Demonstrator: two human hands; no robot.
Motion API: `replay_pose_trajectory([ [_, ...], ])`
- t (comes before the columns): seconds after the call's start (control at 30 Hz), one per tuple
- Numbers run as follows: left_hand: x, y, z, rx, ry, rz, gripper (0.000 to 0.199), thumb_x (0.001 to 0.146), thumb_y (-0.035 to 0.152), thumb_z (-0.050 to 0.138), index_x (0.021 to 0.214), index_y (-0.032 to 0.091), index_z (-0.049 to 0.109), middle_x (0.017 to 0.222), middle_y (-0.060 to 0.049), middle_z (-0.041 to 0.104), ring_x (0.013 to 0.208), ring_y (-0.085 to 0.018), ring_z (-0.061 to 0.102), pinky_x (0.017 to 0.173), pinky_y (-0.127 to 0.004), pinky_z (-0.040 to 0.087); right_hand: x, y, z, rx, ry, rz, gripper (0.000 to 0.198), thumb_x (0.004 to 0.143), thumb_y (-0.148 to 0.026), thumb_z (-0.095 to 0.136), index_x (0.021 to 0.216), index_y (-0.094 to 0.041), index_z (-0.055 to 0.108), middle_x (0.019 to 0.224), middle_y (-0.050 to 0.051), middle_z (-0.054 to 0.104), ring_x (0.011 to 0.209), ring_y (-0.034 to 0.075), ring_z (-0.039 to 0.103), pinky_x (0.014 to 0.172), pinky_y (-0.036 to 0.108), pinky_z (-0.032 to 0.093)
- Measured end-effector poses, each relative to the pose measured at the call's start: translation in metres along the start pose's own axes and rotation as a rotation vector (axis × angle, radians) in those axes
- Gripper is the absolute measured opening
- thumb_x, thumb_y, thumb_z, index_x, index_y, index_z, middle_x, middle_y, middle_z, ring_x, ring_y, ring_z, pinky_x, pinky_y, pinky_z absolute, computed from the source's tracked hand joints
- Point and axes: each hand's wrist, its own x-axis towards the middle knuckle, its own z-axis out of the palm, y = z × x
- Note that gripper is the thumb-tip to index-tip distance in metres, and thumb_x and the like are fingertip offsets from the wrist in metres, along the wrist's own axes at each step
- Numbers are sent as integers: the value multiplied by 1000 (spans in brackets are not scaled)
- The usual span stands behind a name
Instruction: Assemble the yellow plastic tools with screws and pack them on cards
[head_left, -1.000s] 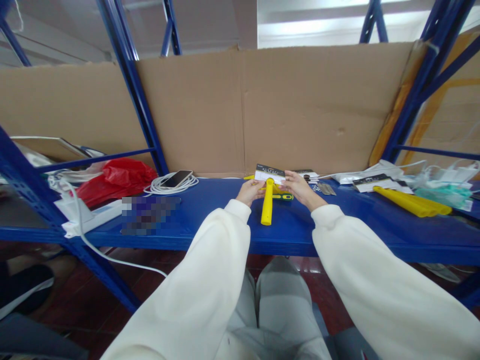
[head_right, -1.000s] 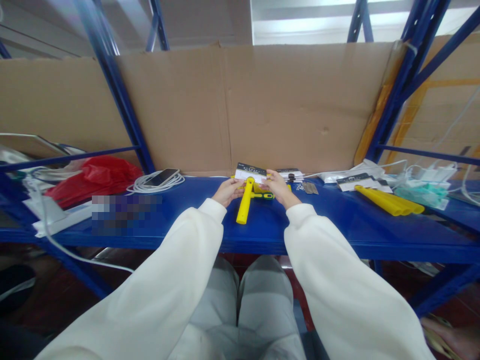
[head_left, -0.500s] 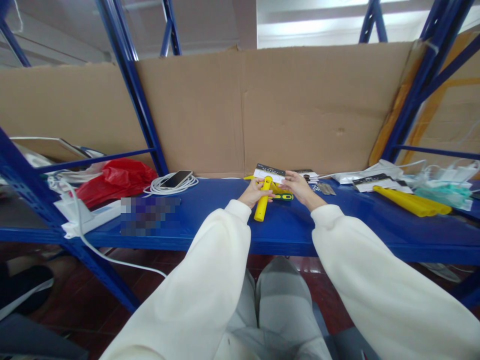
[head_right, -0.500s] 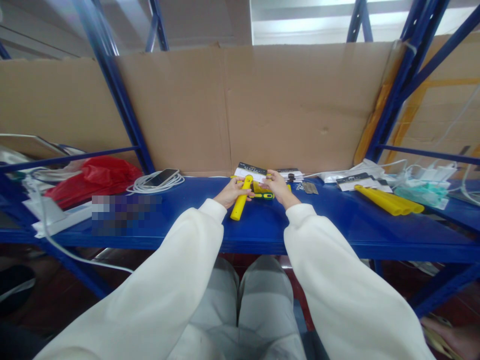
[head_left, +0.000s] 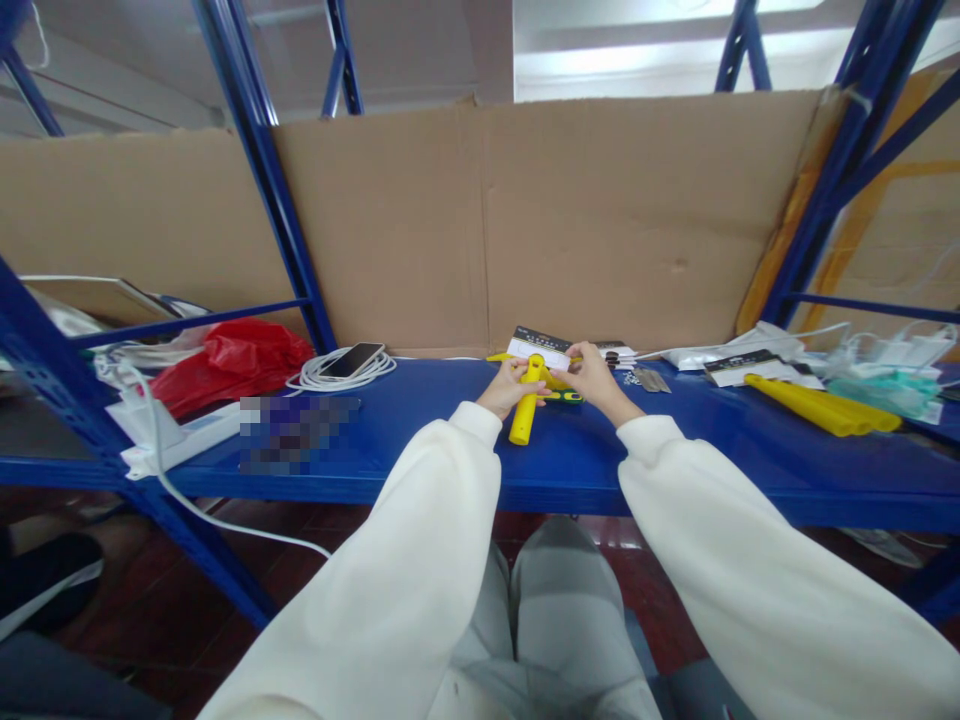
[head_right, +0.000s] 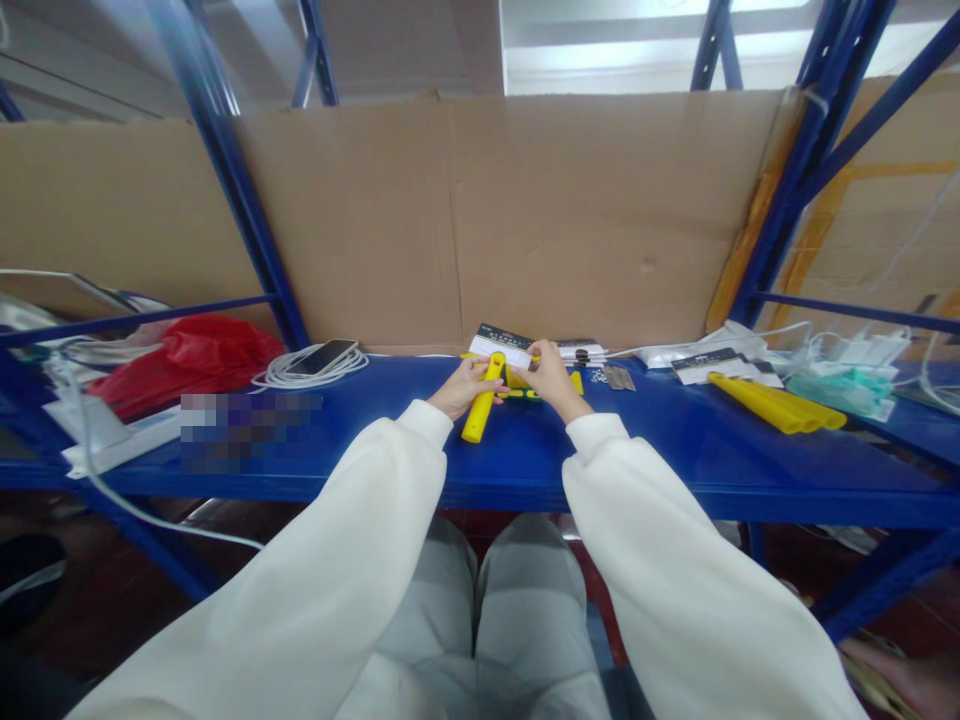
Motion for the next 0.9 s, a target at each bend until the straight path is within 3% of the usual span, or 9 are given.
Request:
replay_pose_trajectory([
  [0.13,1,0,0,-9,-8,-14,57,67,-7,80,99,21,42,128,-9,65,72,-15,75,73,-39,65,-2,-11,-5,-200,42,-42,31,64,-29,80,71,-24,50,84,3,56,75,19,55,75,35,51],
  [0.33,-1,1,2,-5,-24,-30,56,69,-6,80,99,21,42,125,-9,67,72,-14,75,72,-39,66,-6,-27,-5,-387,-34,55,29,73,-29,70,58,-25,46,58,-1,53,62,19,54,66,32,45],
  [0.53,-2,2,3,-16,8,-34,60,66,-8,81,99,22,40,126,-9,66,87,-20,76,84,-49,64,-12,-31,-1,-195,-74,40,6,76,-22,60,78,-25,55,64,-1,64,62,19,63,66,32,51],
  [0.7,-4,1,5,-1,-13,-11,63,64,-11,80,99,21,39,130,-11,64,97,-21,74,94,-57,59,-12,-31,0,-75,-148,140,6,81,-23,58,87,-23,57,76,2,72,54,16,65,63,33,55],
  [0.9,-9,4,7,160,-73,-49,62,66,-3,84,102,22,40,141,-12,59,111,-23,71,105,-61,51,-11,-26,4,-64,-149,45,15,85,-31,66,96,-23,59,85,4,76,77,20,74,78,36,59],
])
